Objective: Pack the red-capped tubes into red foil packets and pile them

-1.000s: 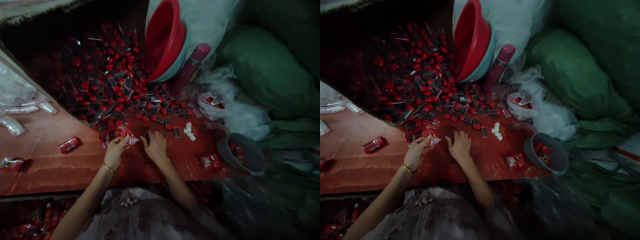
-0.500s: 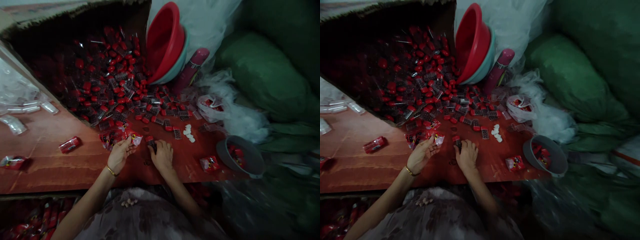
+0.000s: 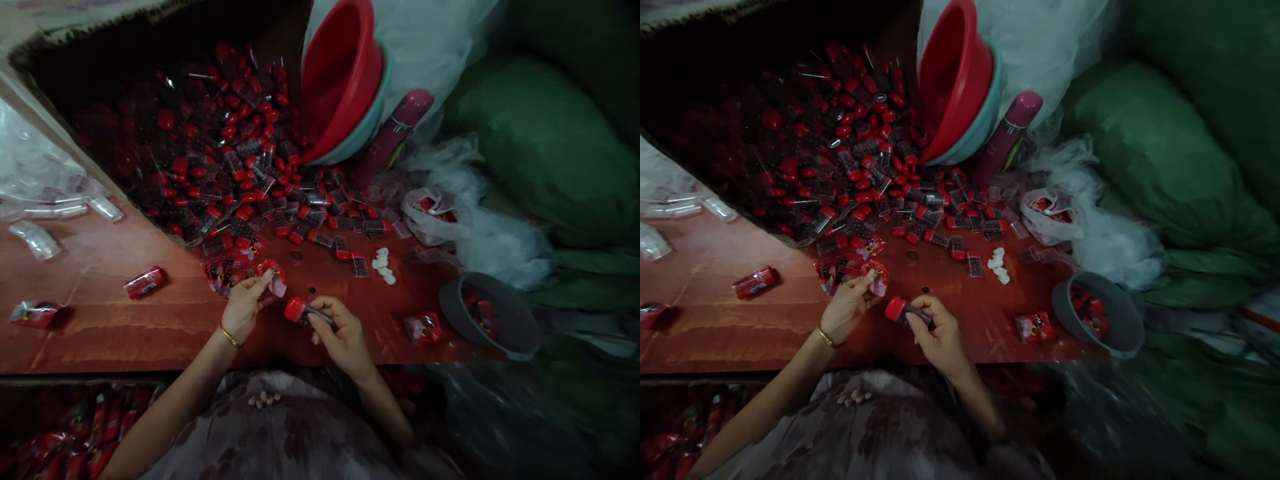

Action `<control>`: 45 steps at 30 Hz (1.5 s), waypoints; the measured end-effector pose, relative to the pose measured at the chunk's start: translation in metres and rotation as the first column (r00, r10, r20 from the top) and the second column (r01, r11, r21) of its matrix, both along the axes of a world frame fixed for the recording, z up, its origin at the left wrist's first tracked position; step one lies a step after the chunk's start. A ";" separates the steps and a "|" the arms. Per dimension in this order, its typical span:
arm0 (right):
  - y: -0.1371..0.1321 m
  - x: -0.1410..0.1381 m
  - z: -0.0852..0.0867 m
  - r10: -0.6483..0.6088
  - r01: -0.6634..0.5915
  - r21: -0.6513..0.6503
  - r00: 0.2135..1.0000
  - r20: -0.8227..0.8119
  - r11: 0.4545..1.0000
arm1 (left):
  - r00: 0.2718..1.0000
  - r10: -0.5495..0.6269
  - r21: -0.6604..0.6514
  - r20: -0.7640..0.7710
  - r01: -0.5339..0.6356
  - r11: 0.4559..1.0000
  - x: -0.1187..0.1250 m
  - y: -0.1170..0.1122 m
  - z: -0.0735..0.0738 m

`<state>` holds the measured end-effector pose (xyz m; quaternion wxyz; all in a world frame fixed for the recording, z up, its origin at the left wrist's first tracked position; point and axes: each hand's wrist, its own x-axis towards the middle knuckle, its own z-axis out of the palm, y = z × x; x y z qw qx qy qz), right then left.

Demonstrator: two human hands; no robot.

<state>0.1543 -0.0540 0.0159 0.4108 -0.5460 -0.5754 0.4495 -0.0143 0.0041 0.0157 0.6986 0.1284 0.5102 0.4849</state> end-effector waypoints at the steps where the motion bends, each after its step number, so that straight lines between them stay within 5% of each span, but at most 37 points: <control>1: -0.001 -0.003 0.001 0.012 -0.012 -0.005 1.000 -0.003 1.000 | 1.000 0.003 0.013 -0.020 -0.003 1.000 0.001 -0.001 0.000; 9: 0.004 -0.014 0.008 0.025 -0.052 -0.137 0.981 -0.193 0.989 | 0.951 0.073 0.290 -0.300 0.018 0.957 -0.003 -0.004 -0.011; 16: 0.011 -0.018 0.003 0.001 -0.065 -0.271 0.973 -0.232 0.960 | 0.910 0.019 0.364 -0.415 0.147 0.920 -0.006 -0.007 -0.010; 20: 0.012 -0.018 -0.004 -0.097 0.069 -0.174 0.983 -0.157 0.982 | 0.934 0.001 0.373 -0.356 0.141 0.917 -0.007 -0.009 -0.009; 26: 0.013 -0.029 -0.014 -0.107 0.099 -0.073 0.987 -0.120 0.992 | 0.995 -0.014 0.311 -0.101 0.045 0.949 0.003 -0.011 -0.014; 33: 0.018 -0.050 -0.029 -0.285 0.297 0.099 0.951 -0.123 0.950 | 0.988 0.077 0.214 0.130 -0.104 0.971 0.021 -0.018 -0.010; 41: 0.021 -0.052 -0.028 -0.232 0.225 0.180 0.972 0.020 0.958 | 0.991 0.064 0.207 0.118 -0.088 0.974 0.021 -0.012 -0.013; 43: 0.027 -0.044 -0.021 -0.230 0.162 0.323 0.955 0.188 0.933 | 0.996 0.067 0.225 0.062 -0.079 0.971 0.017 -0.009 -0.016; 45: 0.036 -0.035 -0.010 -0.285 0.061 0.524 0.889 0.358 0.849 | 0.998 0.039 0.288 -0.053 -0.022 0.957 0.012 -0.006 -0.020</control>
